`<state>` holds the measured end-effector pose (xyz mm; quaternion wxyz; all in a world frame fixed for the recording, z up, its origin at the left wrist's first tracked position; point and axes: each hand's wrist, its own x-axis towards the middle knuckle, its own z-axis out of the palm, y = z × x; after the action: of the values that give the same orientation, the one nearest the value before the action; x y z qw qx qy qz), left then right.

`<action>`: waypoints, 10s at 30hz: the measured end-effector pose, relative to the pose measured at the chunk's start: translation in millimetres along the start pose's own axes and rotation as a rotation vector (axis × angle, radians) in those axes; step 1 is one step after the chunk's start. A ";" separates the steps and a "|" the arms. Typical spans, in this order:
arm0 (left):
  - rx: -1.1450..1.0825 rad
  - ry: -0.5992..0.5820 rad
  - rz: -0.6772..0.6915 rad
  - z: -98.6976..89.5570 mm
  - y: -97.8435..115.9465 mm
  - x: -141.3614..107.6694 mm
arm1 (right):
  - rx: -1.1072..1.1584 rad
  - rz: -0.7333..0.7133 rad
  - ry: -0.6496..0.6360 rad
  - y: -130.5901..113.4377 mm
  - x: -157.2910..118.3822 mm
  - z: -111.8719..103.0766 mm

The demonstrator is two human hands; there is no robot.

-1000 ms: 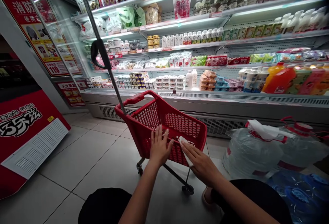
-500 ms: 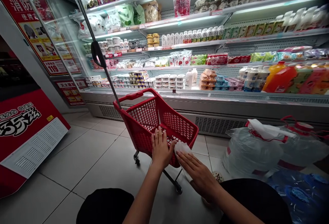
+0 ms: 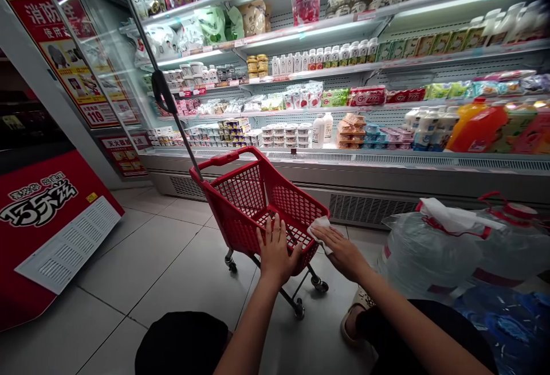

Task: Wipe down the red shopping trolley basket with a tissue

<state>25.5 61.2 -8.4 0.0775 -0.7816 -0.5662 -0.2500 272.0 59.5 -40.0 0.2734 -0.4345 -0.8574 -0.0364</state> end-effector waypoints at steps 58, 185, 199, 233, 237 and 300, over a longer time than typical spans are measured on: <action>-0.069 -0.151 0.234 -52.8 -81.1 -18.4 | 0.118 -0.099 -0.034 -133.9 14.1 27.1; 0.100 0.064 0.139 -26.7 -45.8 -47.6 | -0.204 -0.231 0.144 -51.9 65.0 16.0; 0.068 0.095 0.052 -29.4 -35.8 -35.0 | -0.263 -0.073 0.175 -35.0 62.6 3.7; 0.093 0.068 0.268 -29.7 -22.2 -25.8 | -0.375 -0.013 0.230 38.0 45.1 -97.7; 0.082 0.085 0.242 -26.8 -15.2 -26.6 | -0.362 0.026 0.239 23.4 45.0 -80.9; 0.118 0.106 0.141 -36.3 -64.7 -47.6 | -0.246 0.003 0.192 -7.0 63.7 -1.2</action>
<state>-56.4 28.7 -10.3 0.1707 -0.7992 -0.5186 -0.2514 237.1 101.0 -5.9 0.2987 -0.4607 -0.8157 -0.1823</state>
